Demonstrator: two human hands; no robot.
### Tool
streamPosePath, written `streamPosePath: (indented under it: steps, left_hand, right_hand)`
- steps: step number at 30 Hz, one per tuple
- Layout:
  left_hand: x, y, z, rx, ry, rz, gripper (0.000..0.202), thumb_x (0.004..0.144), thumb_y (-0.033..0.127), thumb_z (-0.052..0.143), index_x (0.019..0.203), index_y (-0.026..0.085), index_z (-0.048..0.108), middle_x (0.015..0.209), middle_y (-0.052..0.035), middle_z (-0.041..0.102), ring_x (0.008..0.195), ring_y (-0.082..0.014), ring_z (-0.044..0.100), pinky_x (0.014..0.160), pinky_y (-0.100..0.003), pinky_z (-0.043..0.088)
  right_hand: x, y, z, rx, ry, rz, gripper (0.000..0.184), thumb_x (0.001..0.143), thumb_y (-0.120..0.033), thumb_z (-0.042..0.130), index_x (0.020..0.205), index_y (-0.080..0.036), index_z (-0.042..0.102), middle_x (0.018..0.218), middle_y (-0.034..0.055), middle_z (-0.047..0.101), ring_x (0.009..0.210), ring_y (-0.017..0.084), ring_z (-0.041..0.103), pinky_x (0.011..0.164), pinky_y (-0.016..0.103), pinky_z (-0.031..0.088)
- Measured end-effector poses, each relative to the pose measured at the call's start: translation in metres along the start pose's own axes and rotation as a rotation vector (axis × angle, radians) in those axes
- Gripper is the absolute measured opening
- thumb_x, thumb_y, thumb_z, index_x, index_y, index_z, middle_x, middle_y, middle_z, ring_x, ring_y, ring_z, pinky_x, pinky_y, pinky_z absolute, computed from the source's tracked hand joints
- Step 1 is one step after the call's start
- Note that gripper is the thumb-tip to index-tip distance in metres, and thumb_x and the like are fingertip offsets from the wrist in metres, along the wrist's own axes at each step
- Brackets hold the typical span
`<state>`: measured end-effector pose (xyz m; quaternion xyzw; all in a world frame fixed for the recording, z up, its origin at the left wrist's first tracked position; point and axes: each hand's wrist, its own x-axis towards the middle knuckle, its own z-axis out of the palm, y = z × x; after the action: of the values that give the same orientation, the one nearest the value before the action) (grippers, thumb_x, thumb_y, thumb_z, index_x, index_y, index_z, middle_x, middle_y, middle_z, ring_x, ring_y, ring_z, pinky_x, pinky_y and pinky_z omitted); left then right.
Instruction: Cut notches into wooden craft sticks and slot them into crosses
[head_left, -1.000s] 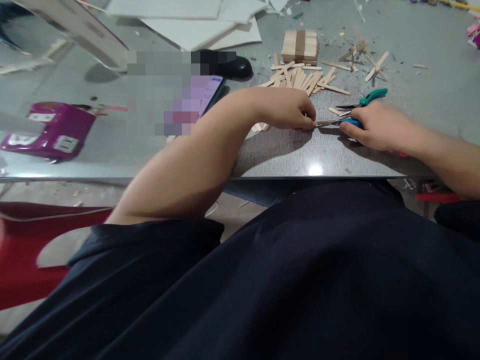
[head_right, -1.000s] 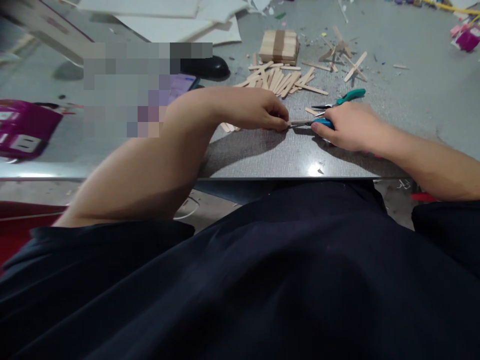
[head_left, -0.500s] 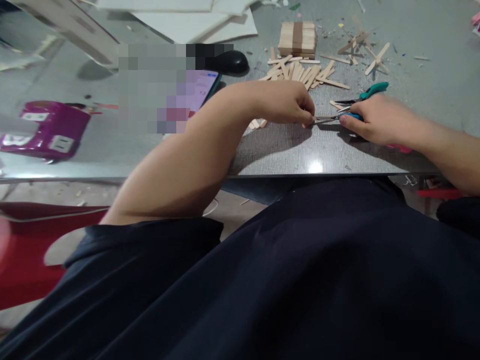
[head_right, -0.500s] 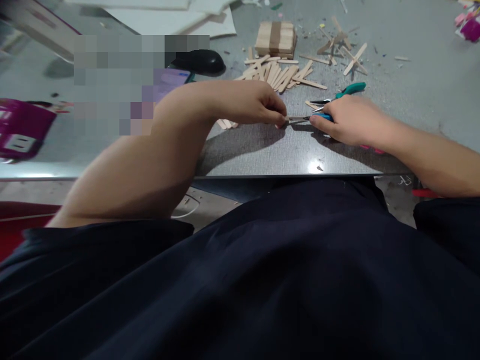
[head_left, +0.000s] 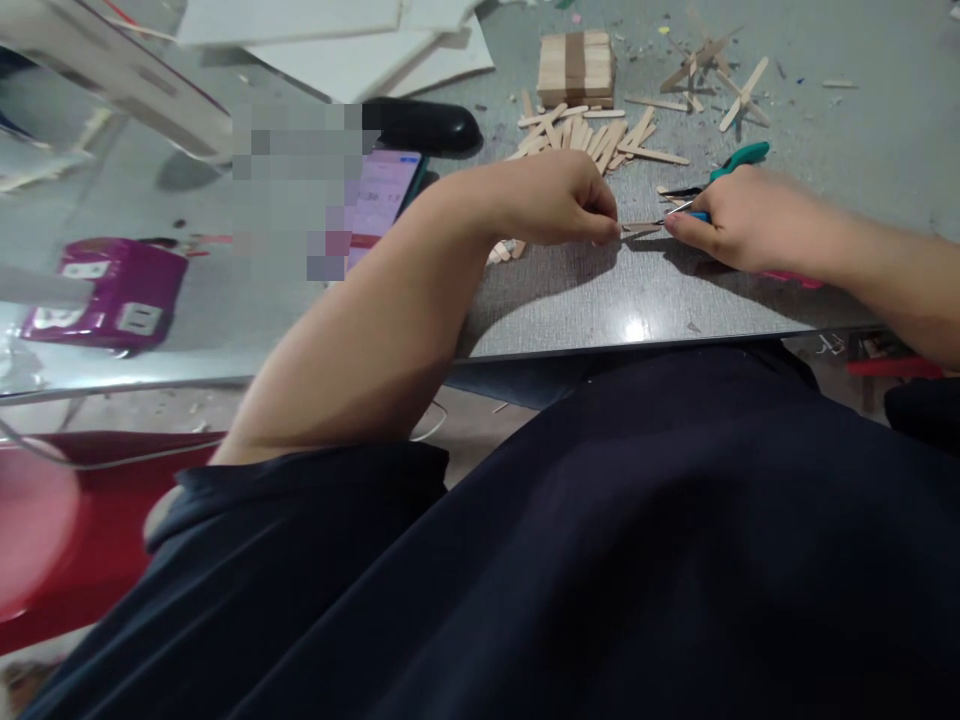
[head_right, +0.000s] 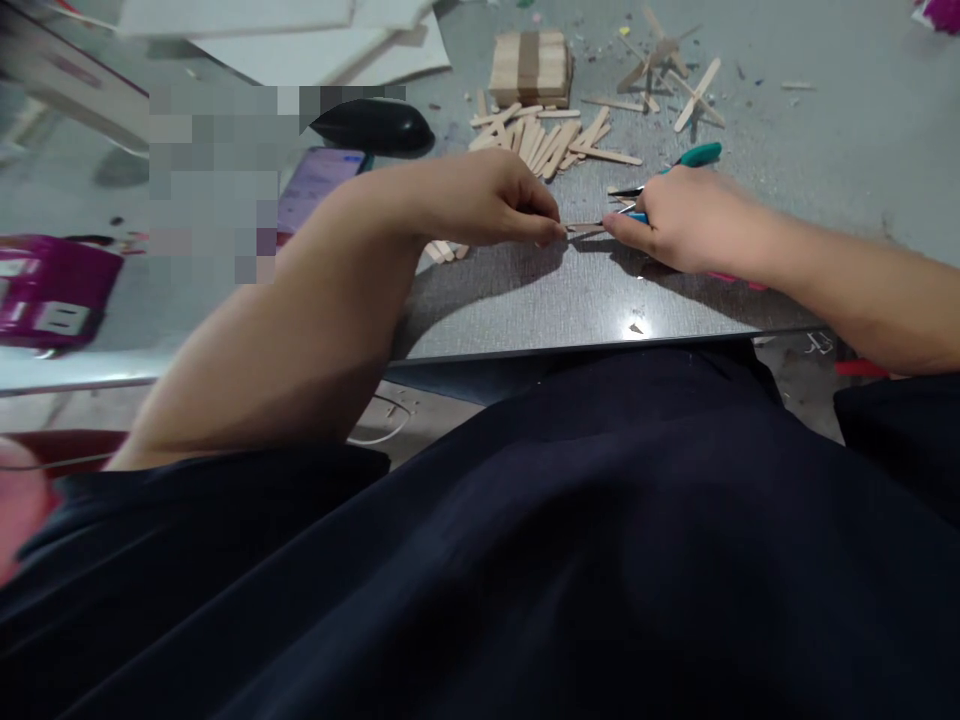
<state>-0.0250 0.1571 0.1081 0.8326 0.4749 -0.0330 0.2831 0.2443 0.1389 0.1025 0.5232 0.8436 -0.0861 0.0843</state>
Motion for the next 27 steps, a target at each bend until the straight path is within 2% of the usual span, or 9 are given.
streamPosePath:
  steps: [5, 10, 15, 17, 19, 22, 25, 27]
  left_hand:
    - [0.008, -0.009, 0.004, -0.027, -0.006, 0.032, 0.023, 0.093, 0.037, 0.071, 0.079, 0.02, 0.078, 0.058, 0.0023, 0.046, 0.072, -0.0161, 0.043, 0.076, -0.04, 0.032]
    - [0.011, -0.016, 0.007, -0.054, -0.002, 0.066, 0.025, 0.093, 0.041, 0.071, 0.079, 0.021, 0.077, 0.058, 0.0035, 0.044, 0.071, -0.0154, 0.04, 0.072, -0.039, 0.031]
    - [0.013, -0.02, 0.007, -0.056, -0.032, 0.054, 0.025, 0.094, 0.041, 0.07, 0.081, 0.021, 0.075, 0.059, 0.0047, 0.043, 0.067, -0.0132, 0.036, 0.069, -0.039, 0.031]
    - [0.013, -0.021, 0.007, -0.054, -0.047, 0.053, 0.026, 0.094, 0.043, 0.07, 0.081, 0.021, 0.074, 0.06, 0.0047, 0.043, 0.067, -0.0128, 0.036, 0.069, -0.039, 0.03]
    - [0.013, -0.021, 0.006, -0.056, -0.051, 0.054, 0.029, 0.094, 0.046, 0.072, 0.079, 0.021, 0.072, 0.059, 0.0043, 0.042, 0.069, -0.0134, 0.036, 0.069, -0.039, 0.03]
    - [0.012, -0.02, 0.006, -0.051, -0.057, 0.062, 0.031, 0.094, 0.048, 0.072, 0.078, 0.021, 0.072, 0.06, 0.0037, 0.042, 0.071, -0.014, 0.036, 0.07, -0.039, 0.03]
    - [0.012, -0.019, 0.006, -0.045, -0.045, 0.063, 0.028, 0.092, 0.044, 0.071, 0.074, 0.023, 0.07, 0.06, 0.0031, 0.041, 0.067, -0.0147, 0.036, 0.069, -0.039, 0.031]
    - [0.013, -0.02, 0.007, -0.045, -0.031, 0.068, 0.027, 0.09, 0.043, 0.071, 0.071, 0.024, 0.068, 0.06, 0.0027, 0.039, 0.064, -0.0151, 0.036, 0.067, -0.04, 0.03]
  right_hand:
    - [0.005, 0.002, 0.003, -0.04, 0.001, 0.009, 0.087, 0.114, -0.092, 0.026, 0.092, -0.021, 0.072, 0.087, 0.0209, 0.075, 0.092, 0.033, 0.068, 0.082, 0.043, 0.049]
    - [0.007, 0.006, 0.006, -0.024, 0.013, -0.033, 0.086, 0.114, -0.092, 0.023, 0.084, -0.023, 0.065, 0.088, 0.0204, 0.073, 0.089, 0.033, 0.071, 0.082, 0.046, 0.05]
    - [0.008, 0.008, 0.01, -0.081, 0.041, -0.036, 0.075, 0.116, -0.086, 0.03, 0.078, -0.026, 0.054, 0.085, 0.0194, 0.074, 0.081, 0.032, 0.069, 0.073, 0.043, 0.041]
    - [0.008, 0.009, 0.011, -0.077, 0.041, -0.034, 0.079, 0.114, -0.092, 0.026, 0.077, -0.026, 0.052, 0.085, 0.0174, 0.075, 0.079, 0.028, 0.066, 0.073, 0.042, 0.04]
    - [0.007, 0.009, 0.012, -0.072, 0.056, -0.044, 0.087, 0.11, -0.099, 0.016, 0.075, -0.027, 0.05, 0.085, 0.0162, 0.076, 0.075, 0.026, 0.062, 0.072, 0.04, 0.04]
    - [0.005, 0.008, 0.012, -0.071, 0.07, -0.059, 0.095, 0.104, -0.104, 0.004, 0.075, -0.027, 0.052, 0.086, 0.0174, 0.077, 0.074, 0.026, 0.061, 0.071, 0.041, 0.042]
    - [0.004, 0.006, 0.01, -0.054, 0.053, -0.047, 0.098, 0.102, -0.105, 0.001, 0.077, -0.027, 0.055, 0.089, 0.0187, 0.079, 0.08, 0.028, 0.064, 0.076, 0.043, 0.045]
    - [0.004, 0.006, 0.01, -0.045, 0.048, -0.042, 0.095, 0.104, -0.104, 0.007, 0.077, -0.027, 0.056, 0.089, 0.0194, 0.078, 0.082, 0.03, 0.066, 0.077, 0.044, 0.045]
